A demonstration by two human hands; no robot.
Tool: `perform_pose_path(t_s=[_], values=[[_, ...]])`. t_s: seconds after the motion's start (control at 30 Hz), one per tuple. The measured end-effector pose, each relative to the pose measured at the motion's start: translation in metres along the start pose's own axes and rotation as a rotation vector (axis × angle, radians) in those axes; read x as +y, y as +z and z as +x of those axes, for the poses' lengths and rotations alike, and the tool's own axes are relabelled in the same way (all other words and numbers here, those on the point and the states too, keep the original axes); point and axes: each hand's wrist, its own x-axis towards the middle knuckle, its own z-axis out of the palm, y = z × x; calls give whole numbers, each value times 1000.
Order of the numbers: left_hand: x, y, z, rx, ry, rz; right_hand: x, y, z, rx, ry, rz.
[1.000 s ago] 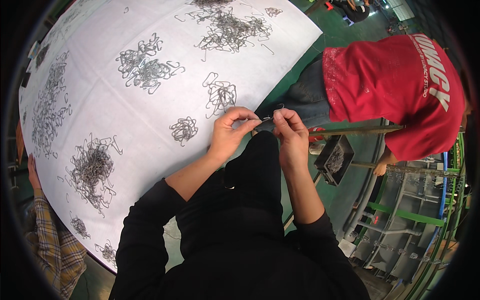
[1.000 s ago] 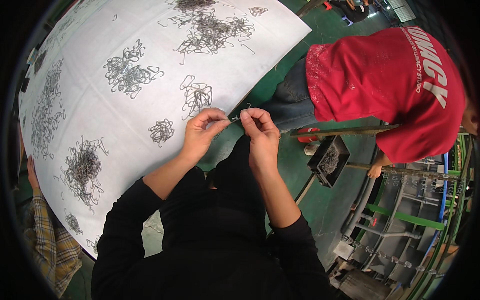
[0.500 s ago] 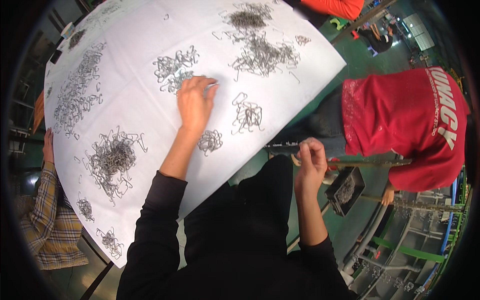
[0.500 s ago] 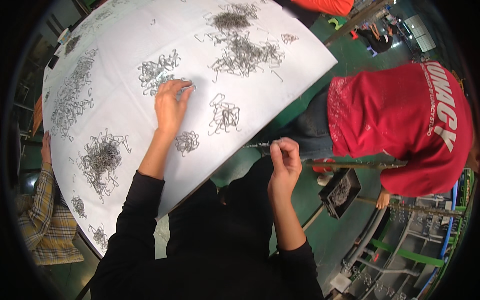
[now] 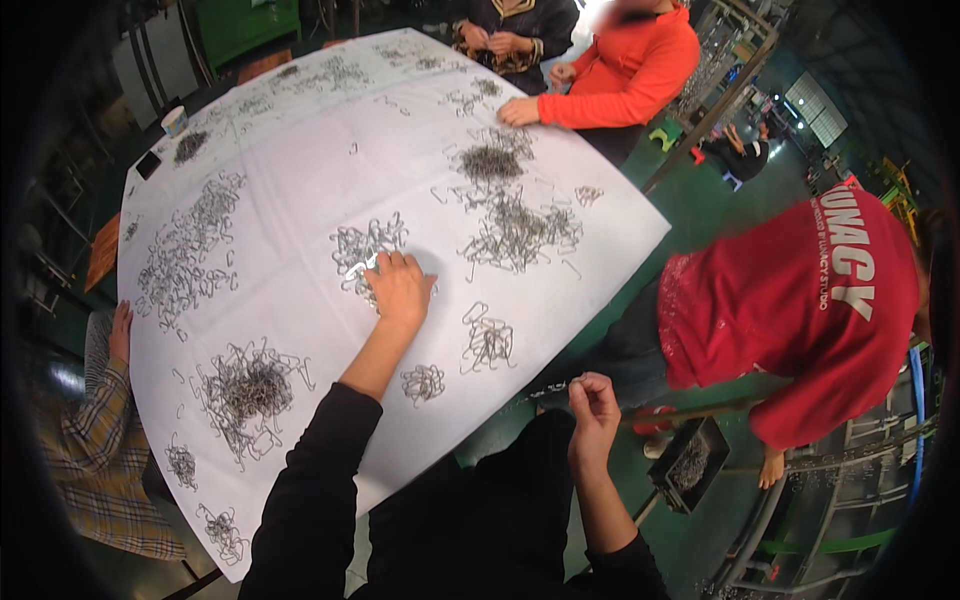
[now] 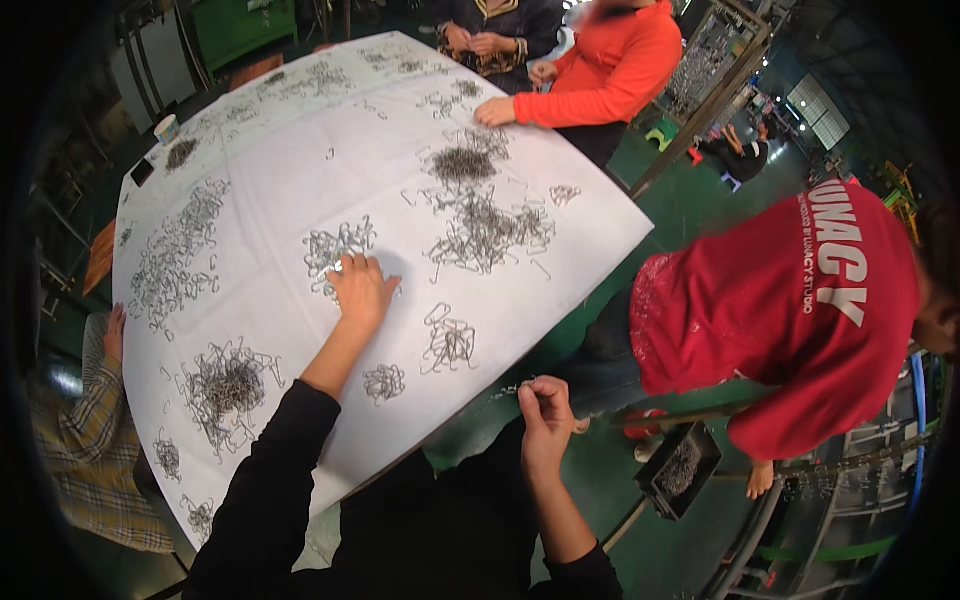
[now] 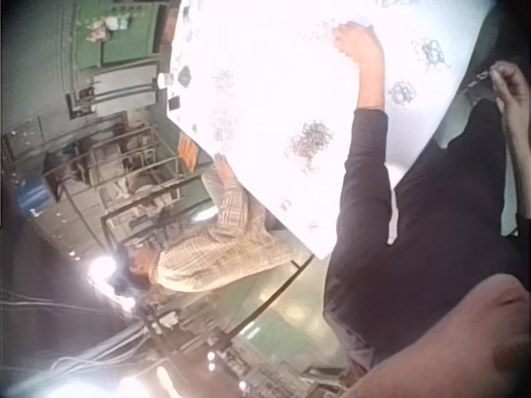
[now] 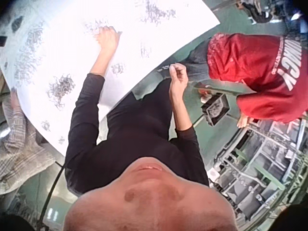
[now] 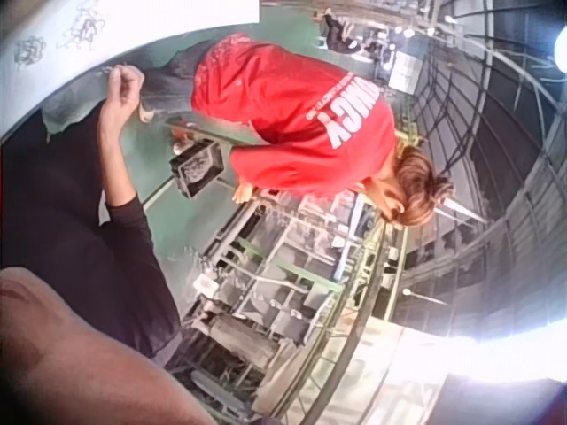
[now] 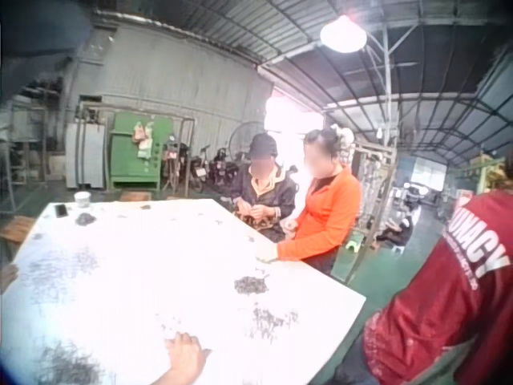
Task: The person sorts through a pile of metal hooks on a table, untangles them, and then hangs them onto a vertical metal rack.
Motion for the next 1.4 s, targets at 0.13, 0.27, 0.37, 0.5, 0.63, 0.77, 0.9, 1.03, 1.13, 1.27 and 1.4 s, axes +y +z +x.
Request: perform_pose_path(t_s=[0.13,0.27,0.37,0.5,0.63,0.77,0.9,1.03,1.13,1.27,1.4], values=[[-7,-5,-5,-46,71,44,-4,3,-4,-25,-14,-29],[-25,-2,-3,35,73,31,-6,6,-8,-51,-31,-48],[-9,-30,-16,198,167,-393,-4,3,-10,-72,-21,-71],[49,-66,-73,-128,117,-1178,7,0,-11,-70,-31,-112],[78,-60,-117,-335,106,-1439,17,-1,-13,-74,-45,-184],[87,-50,-128,-393,71,-1541,34,-7,-14,-65,-25,-263],[86,-53,-130,-276,182,-1492,44,-5,-13,-54,-33,-339],[85,-54,-133,-267,167,-1503,48,0,-13,-40,-11,-311],[85,-52,-132,-246,177,-1498,47,2,-12,-43,5,-300],[85,-51,-129,-131,246,-1465,47,3,-10,-47,14,-302],[84,-53,-128,-93,253,-1450,52,3,-9,-58,36,-295]])
